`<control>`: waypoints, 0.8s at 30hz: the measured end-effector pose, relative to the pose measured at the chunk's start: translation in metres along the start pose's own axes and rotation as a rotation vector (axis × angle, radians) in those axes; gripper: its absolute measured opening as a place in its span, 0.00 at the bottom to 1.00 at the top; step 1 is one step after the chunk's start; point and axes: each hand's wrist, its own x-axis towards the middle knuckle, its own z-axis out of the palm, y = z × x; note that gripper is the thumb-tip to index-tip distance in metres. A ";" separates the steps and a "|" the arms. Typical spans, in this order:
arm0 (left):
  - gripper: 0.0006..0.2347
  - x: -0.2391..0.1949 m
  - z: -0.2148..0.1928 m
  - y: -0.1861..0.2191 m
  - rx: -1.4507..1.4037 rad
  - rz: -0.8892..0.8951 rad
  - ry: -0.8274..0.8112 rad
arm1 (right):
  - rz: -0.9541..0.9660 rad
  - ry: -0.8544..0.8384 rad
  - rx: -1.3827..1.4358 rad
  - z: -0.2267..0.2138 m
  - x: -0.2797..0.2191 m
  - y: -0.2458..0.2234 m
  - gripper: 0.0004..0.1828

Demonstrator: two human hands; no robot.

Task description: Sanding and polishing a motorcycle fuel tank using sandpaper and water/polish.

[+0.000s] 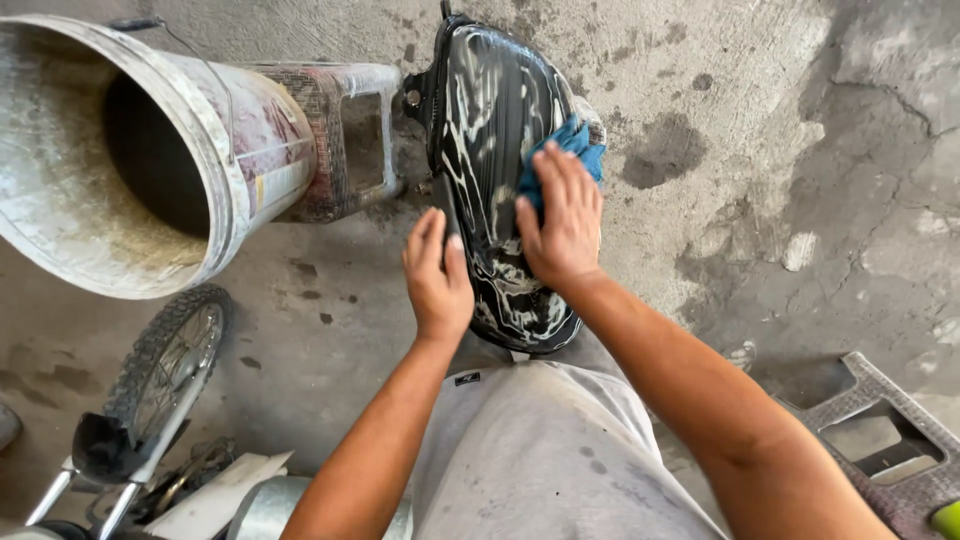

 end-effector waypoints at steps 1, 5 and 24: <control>0.15 0.006 0.005 -0.005 -0.002 -0.006 0.001 | -0.002 -0.006 -0.002 -0.009 -0.010 -0.005 0.31; 0.15 0.008 0.021 -0.033 -0.338 -0.277 0.124 | -0.334 -0.374 0.057 -0.029 -0.043 -0.020 0.30; 0.17 -0.015 0.027 -0.017 -0.558 -0.541 0.039 | -0.119 -0.656 -0.274 0.038 0.146 -0.048 0.33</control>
